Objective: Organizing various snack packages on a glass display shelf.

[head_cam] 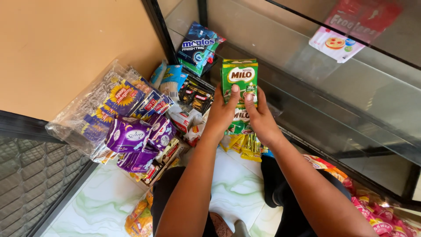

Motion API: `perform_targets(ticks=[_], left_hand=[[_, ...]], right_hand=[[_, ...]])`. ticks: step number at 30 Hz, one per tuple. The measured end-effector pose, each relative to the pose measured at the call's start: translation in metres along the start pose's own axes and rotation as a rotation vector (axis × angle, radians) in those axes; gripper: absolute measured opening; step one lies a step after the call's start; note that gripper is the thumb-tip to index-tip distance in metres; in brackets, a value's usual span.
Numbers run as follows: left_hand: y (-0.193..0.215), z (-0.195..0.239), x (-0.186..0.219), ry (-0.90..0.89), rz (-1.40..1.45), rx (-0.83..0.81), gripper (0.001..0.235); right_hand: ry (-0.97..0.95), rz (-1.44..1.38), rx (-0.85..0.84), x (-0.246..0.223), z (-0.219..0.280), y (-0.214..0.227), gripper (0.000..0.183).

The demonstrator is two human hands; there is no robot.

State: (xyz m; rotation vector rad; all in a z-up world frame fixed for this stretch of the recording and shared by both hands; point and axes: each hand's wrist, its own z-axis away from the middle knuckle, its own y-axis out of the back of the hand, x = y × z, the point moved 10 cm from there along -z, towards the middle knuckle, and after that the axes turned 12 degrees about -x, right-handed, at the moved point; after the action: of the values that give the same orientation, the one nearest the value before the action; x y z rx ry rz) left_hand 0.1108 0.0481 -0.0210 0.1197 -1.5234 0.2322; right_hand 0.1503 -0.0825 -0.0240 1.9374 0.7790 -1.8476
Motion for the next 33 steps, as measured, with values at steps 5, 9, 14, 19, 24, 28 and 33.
perform_targets(ticks=[5,9,14,19,24,28,33], left_hand=[[-0.003,-0.001,-0.009,0.01,-0.037,-0.001,0.073],[-0.011,0.003,-0.005,-0.01,0.018,-0.058,0.07],[-0.019,0.004,0.017,-0.061,0.189,-0.21,0.071],[-0.02,0.02,0.012,-0.108,0.076,-0.171,0.065],[-0.037,0.032,0.027,-0.184,0.017,-0.179,0.061],[-0.079,0.052,0.049,-0.123,0.016,-0.179,0.055],[-0.172,0.047,0.051,-0.145,0.154,-0.35,0.047]], right_hand=[[-0.173,-0.141,-0.113,0.019,0.0,-0.008,0.065],[-0.261,-0.291,-0.067,0.026,0.005,-0.005,0.06],[-0.203,-0.471,0.005,0.011,0.007,0.008,0.046],[-0.159,-0.509,0.023,-0.017,0.023,0.013,0.043],[-0.226,-0.51,0.067,-0.046,0.048,0.026,0.042],[-0.215,-0.52,0.095,-0.074,0.084,0.047,0.045],[-0.088,-0.437,0.229,-0.109,0.139,0.121,0.048]])
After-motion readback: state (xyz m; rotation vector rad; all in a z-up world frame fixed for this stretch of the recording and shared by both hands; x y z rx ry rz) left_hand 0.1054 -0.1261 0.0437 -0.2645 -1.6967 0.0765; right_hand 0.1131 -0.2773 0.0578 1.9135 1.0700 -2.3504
